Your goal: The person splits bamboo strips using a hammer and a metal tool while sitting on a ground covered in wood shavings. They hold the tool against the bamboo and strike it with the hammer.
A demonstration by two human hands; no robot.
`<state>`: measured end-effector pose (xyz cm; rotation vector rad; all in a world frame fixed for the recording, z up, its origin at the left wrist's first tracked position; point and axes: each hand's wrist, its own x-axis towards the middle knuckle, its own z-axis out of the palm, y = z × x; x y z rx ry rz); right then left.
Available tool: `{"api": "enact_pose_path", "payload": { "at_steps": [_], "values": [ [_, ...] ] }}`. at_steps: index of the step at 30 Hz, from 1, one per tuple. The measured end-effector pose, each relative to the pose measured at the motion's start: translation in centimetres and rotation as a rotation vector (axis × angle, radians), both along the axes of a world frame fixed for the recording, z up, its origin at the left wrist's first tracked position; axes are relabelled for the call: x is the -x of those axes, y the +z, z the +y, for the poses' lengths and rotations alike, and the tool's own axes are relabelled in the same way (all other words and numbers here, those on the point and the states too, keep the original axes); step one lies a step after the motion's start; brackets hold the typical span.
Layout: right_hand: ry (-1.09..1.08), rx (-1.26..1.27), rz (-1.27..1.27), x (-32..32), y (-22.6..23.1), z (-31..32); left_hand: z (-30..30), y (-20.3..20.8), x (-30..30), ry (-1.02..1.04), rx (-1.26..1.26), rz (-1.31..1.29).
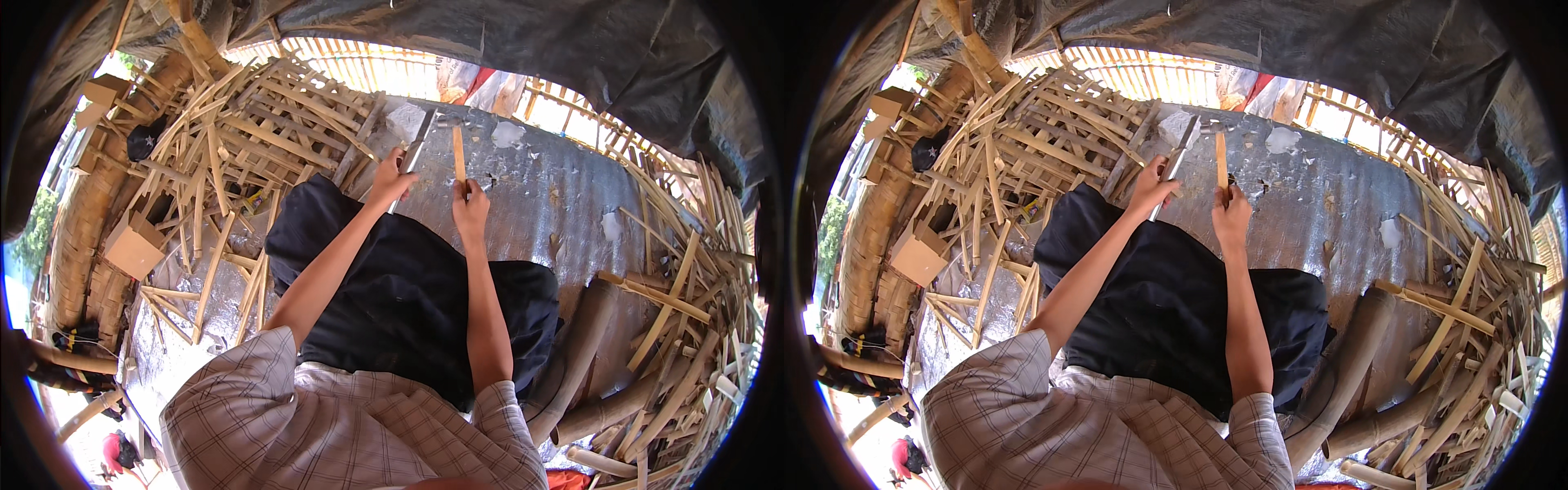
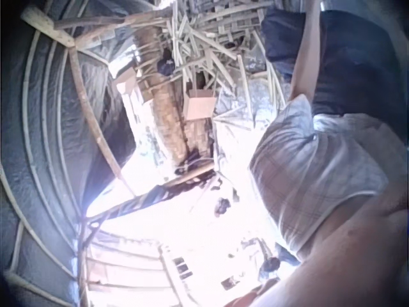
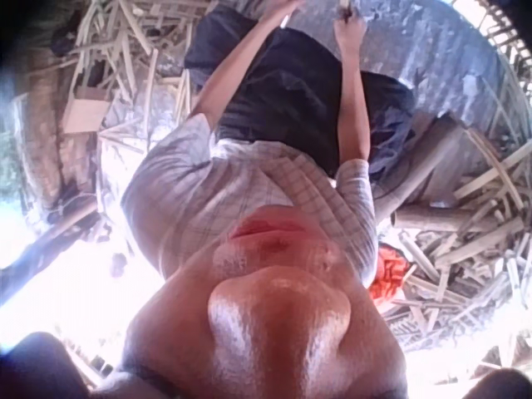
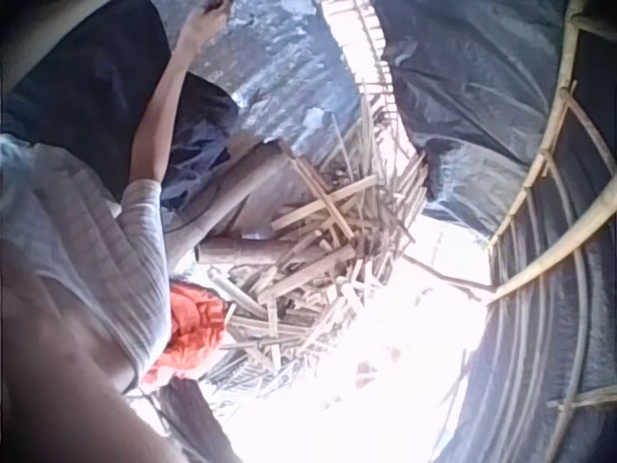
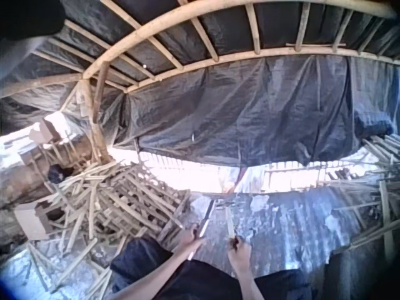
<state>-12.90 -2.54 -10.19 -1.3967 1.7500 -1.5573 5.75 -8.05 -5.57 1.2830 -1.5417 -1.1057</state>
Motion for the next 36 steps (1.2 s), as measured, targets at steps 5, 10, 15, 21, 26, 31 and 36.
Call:
{"api": "enact_pose_path", "payload": {
  "at_steps": [5,10,15,21,26,31,36],
  "values": [
    [-0.100,0.275,0.109,0.2,2.1,1.1,-0.5,-0.9,1.7,-0.004,0.023,0.043],
    [-0.107,0.193,0.100,0.9,1.0,0.5,1.5,1.8,4.3,-0.192,-0.035,0.095],
    [-0.370,0.067,-0.053,4.8,2.2,1.8,3.9,4.2,5.2,-0.298,-0.302,0.250],
    [-0.571,0.230,-0.329,12.8,4.1,4.8,4.4,5.5,5.6,-0.595,-0.541,0.356],
    [-0.408,-0.138,-0.651,23.3,7.6,12.3,4.3,5.2,7.8,-0.553,-1.293,1.343],
    [-0.714,-0.257,0.004,35.5,1.2,26.4,3.5,3.6,10.2,-0.475,-1.360,1.330],
    [-0.797,-0.461,0.161,34.7,1.4,40.0,2.2,0.8,9.6,-0.428,-1.222,0.953]
  ]
}}
